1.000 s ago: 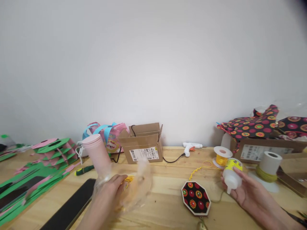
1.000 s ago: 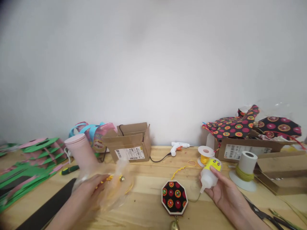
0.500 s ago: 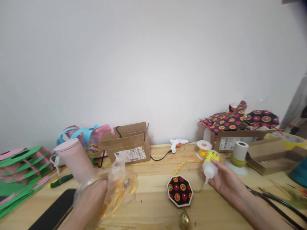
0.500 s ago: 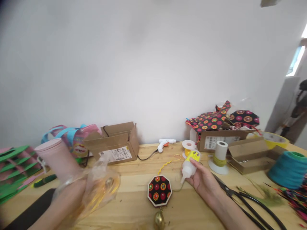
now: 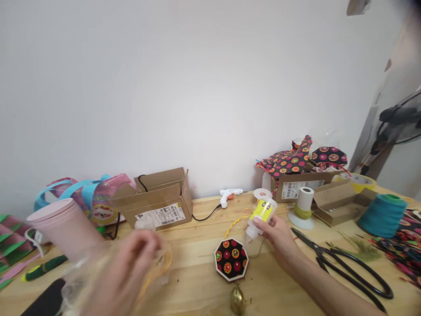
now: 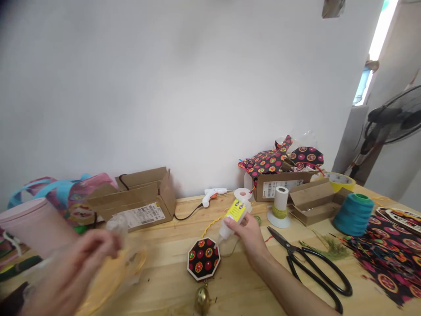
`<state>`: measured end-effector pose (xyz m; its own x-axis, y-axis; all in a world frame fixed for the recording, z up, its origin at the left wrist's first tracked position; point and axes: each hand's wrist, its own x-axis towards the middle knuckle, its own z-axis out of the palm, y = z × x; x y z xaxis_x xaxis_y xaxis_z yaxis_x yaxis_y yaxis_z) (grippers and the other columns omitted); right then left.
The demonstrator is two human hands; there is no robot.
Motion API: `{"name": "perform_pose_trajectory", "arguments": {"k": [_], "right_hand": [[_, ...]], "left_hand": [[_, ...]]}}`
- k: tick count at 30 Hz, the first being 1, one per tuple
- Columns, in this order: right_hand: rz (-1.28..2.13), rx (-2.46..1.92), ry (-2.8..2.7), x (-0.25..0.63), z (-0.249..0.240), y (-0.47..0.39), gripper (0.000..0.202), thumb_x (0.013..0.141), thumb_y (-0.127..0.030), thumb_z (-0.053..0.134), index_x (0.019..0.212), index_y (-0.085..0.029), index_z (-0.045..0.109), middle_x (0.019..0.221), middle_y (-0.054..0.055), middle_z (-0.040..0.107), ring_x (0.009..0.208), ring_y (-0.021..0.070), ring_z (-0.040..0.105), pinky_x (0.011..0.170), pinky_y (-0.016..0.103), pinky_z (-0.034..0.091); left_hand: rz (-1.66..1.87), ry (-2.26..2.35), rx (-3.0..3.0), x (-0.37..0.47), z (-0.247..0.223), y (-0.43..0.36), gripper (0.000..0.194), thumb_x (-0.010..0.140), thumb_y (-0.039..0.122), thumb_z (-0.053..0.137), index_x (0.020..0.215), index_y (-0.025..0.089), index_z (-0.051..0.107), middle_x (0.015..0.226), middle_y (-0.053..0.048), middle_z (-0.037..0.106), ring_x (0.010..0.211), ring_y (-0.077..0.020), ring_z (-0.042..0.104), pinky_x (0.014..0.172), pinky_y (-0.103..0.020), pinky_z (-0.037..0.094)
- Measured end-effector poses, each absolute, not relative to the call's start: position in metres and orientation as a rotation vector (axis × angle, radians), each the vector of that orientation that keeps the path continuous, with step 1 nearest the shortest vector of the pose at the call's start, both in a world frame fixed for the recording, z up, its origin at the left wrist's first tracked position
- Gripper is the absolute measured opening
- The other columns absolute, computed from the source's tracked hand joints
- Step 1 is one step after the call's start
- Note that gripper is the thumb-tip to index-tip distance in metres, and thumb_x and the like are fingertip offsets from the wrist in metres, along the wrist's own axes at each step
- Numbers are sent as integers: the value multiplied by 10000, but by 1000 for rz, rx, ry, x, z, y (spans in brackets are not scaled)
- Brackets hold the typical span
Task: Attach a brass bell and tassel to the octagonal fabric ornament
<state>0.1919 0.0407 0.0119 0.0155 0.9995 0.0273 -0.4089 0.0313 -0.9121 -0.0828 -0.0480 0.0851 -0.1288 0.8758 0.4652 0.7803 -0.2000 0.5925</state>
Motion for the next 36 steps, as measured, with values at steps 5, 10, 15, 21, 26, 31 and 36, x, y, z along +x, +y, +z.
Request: {"name": "perform_pose_trajectory", "arguments": {"k": [5,10,15,21,26,31,36], "right_hand": [[1136,-963,-1243,166,29,44,266,511,-219,728,704,-176,550,688,15,644,644,186,594,587,287,474],[805,-962,-1511,155,24,46,206,578,-280,677,689,-183,533,653,-3,590,609,165,552,562,270,445],[624,-1010,-1641,158,15,47,216,589,-316,660,696,-173,538,657,12,585,613,170,543,571,281,443],[454,-1084,-1779,158,10,49,244,608,-356,632,715,-160,535,665,28,581,622,183,549,566,300,456],[457,-1091,-1781,159,7,49,278,609,-380,640,720,-154,521,671,37,594,617,182,571,574,297,474],[512,-1091,-1767,162,5,49,277,622,-376,638,746,-155,525,704,49,614,645,192,586,599,310,481],[549,-1088,-1745,163,8,48,260,614,-359,648,731,-156,536,699,55,629,660,207,590,605,330,484]], "left_hand": [[891,1585,2071,-2,52,-18,246,842,322,259,764,210,464,719,-16,551,688,-168,519,626,-274,408],[858,1459,2188,0,18,4,234,849,261,256,869,203,482,785,-37,558,739,-178,521,679,-286,396],[762,1477,2170,-5,11,1,252,852,242,257,955,207,484,832,-43,579,779,-177,535,690,-272,404],[659,1526,2198,-1,9,-1,261,857,218,233,968,200,468,844,-42,582,788,-173,543,703,-284,423],[570,1555,2339,2,8,1,220,831,166,278,939,186,469,888,-53,578,858,-187,530,779,-333,414],[429,1554,2422,5,9,2,222,816,116,287,936,144,472,926,-76,570,902,-195,509,853,-384,374],[400,1565,2470,5,8,1,225,817,108,290,946,133,472,946,-76,563,910,-191,499,884,-391,348]]}}
